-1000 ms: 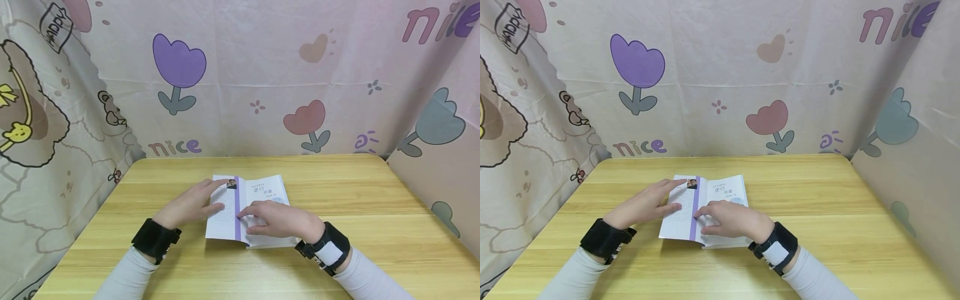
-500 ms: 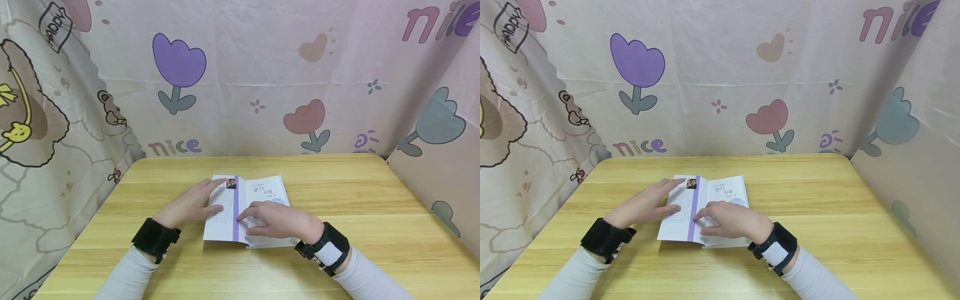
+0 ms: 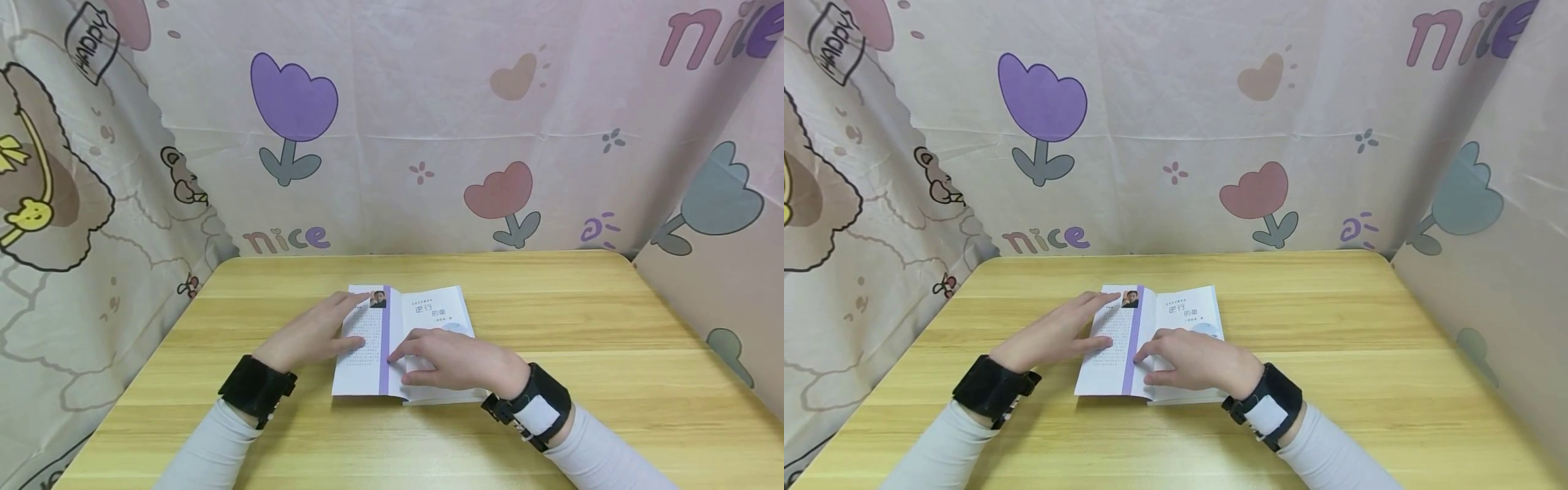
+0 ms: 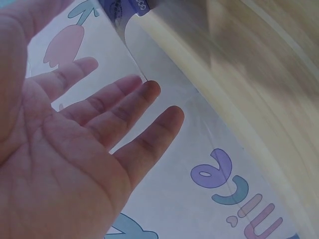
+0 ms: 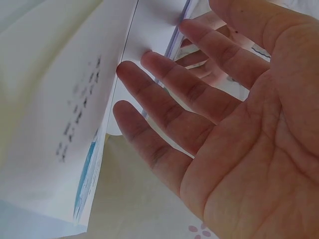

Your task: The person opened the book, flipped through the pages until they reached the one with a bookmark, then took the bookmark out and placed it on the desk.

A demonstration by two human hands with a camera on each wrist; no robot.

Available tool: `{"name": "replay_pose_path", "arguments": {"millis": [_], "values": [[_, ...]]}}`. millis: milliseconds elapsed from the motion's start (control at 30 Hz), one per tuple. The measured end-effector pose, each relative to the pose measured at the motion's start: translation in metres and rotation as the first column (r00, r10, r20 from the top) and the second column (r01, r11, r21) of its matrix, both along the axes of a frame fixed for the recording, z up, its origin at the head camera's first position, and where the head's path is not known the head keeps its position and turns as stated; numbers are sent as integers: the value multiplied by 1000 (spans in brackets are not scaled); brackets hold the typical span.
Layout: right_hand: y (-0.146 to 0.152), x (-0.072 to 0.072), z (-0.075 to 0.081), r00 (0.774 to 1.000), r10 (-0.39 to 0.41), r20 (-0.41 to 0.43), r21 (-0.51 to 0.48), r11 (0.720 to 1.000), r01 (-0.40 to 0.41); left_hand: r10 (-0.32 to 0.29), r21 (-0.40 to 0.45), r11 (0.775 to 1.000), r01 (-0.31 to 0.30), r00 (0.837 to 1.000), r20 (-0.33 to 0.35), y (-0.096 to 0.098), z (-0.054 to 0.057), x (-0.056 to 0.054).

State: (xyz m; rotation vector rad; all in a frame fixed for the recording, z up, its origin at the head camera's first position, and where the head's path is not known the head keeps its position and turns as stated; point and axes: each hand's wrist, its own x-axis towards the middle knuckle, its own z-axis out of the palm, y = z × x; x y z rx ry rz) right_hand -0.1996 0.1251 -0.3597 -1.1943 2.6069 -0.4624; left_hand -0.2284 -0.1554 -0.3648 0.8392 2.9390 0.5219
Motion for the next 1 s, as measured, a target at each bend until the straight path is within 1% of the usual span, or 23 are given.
{"name": "replay_pose_path", "arguments": {"millis": [333,533,600,700,833,900,1000], "values": [[2,-3,0,1000,-11,10,-8,1000,11,4,-34,999,-4,1000,15,0,-3,-3],[15,-12,6,999,-39,19,-59,997,41,2,-64,998,2,999,51,2,-4,-2],[23,-16,9,997,-67,30,-78,995,69,0,-68,998,5,998,63,2,-5,-2],[37,-24,15,989,-141,41,-90,986,144,-11,-69,997,16,997,72,3,-6,-2],[60,-37,21,968,-251,25,-87,964,252,-25,-64,998,31,996,84,4,-7,-2],[70,-43,22,957,-290,14,-85,953,290,-32,-61,997,38,996,86,4,-8,-2],[80,-50,23,946,-324,10,-69,943,324,-43,-56,997,48,995,87,3,-9,-3]]}}
